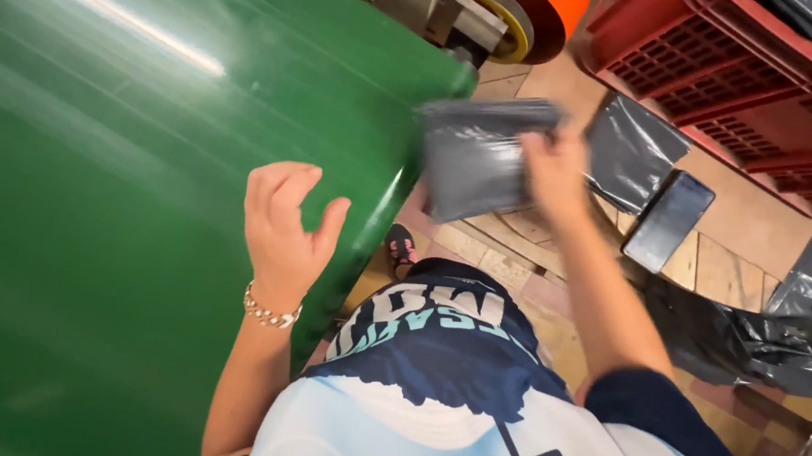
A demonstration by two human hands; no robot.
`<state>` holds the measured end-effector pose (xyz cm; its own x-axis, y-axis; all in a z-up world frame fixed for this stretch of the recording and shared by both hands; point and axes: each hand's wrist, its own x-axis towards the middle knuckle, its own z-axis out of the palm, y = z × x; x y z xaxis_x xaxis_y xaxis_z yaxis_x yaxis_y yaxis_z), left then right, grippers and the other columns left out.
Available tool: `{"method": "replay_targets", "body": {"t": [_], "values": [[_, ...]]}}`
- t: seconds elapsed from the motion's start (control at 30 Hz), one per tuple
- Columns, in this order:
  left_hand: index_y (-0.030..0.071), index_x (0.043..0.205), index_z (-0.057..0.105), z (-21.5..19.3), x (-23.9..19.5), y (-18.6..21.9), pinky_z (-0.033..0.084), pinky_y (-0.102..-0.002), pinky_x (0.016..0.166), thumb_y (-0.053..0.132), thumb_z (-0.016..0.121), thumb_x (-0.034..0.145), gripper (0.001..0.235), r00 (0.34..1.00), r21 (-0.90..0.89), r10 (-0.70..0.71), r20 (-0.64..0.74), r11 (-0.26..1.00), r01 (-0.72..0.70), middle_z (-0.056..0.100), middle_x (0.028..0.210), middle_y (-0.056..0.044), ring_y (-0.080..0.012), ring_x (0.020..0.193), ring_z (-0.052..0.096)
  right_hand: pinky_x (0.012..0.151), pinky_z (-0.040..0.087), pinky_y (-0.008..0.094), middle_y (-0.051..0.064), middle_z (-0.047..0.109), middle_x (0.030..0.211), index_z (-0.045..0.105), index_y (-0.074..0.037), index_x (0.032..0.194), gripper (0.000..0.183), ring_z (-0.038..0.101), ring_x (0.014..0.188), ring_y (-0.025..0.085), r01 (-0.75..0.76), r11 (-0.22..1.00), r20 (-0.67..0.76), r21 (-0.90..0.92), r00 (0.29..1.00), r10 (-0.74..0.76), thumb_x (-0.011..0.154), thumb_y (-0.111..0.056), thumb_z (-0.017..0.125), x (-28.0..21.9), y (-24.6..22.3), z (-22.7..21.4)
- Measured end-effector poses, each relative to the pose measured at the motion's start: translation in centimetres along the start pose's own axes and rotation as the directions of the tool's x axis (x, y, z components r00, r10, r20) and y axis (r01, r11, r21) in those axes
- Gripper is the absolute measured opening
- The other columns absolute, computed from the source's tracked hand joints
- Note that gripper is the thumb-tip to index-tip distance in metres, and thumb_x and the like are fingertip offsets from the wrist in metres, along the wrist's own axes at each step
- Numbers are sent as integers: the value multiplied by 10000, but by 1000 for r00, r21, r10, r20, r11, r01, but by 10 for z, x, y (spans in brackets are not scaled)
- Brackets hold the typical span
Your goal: Folding plastic bags on a conveyor belt and stacking them into a crate for packaging.
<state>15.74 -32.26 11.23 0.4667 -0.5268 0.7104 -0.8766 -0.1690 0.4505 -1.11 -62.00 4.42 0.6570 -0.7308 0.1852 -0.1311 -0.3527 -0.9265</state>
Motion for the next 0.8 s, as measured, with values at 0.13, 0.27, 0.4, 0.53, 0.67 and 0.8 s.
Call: {"method": "replay_targets", "body": {"t": [0.13,0.27,0.4,0.53,0.67,0.8], "values": [[32,1113,604,-1,-19,-3,503,-401,823,216,714,940,275,988,-113,-134,78,983,143,607,989,-69,-292,911,598,656,438,234,-14,568,803,559,-87,966,179,554,718,92,-224,973,-328,57,916,230,1012,-97,732,-11,178,-135],[24,1094,603,6,-33,-5,520,-351,774,159,659,977,188,963,-159,-218,159,957,243,603,912,-57,-260,854,607,835,595,353,84,705,1021,571,-65,1211,209,709,918,177,-327,928,-393,177,841,371,1022,-110,647,-9,232,-196],[37,1058,629,11,-32,-1,531,-363,768,116,671,962,132,940,-148,-257,225,944,294,616,865,-43,-255,831,619,852,610,406,99,718,1071,566,-76,1261,262,731,981,219,-413,897,-411,160,798,440,1020,-136,649,-14,333,-239],[42,1052,634,9,-34,-1,525,-371,770,95,675,954,119,937,-133,-260,231,946,295,626,851,-39,-256,820,620,904,605,376,85,708,1151,563,-95,1268,304,721,1041,183,-458,883,-405,103,792,458,1001,-177,685,-3,320,-223],[47,1049,631,6,-41,-3,535,-352,751,105,680,956,120,922,-118,-318,219,930,349,614,850,-42,-245,817,609,954,553,414,159,669,1193,543,-45,1298,362,659,1118,251,-484,875,-438,-14,790,430,995,-168,698,-4,303,-213],[55,1064,632,5,-45,-5,538,-340,750,124,679,962,132,916,-110,-345,204,922,372,619,865,-35,-235,827,614,1036,415,520,205,475,1277,415,-55,1360,821,516,1196,414,-447,448,-519,-774,853,-47,767,-150,975,7,219,-176]]}}
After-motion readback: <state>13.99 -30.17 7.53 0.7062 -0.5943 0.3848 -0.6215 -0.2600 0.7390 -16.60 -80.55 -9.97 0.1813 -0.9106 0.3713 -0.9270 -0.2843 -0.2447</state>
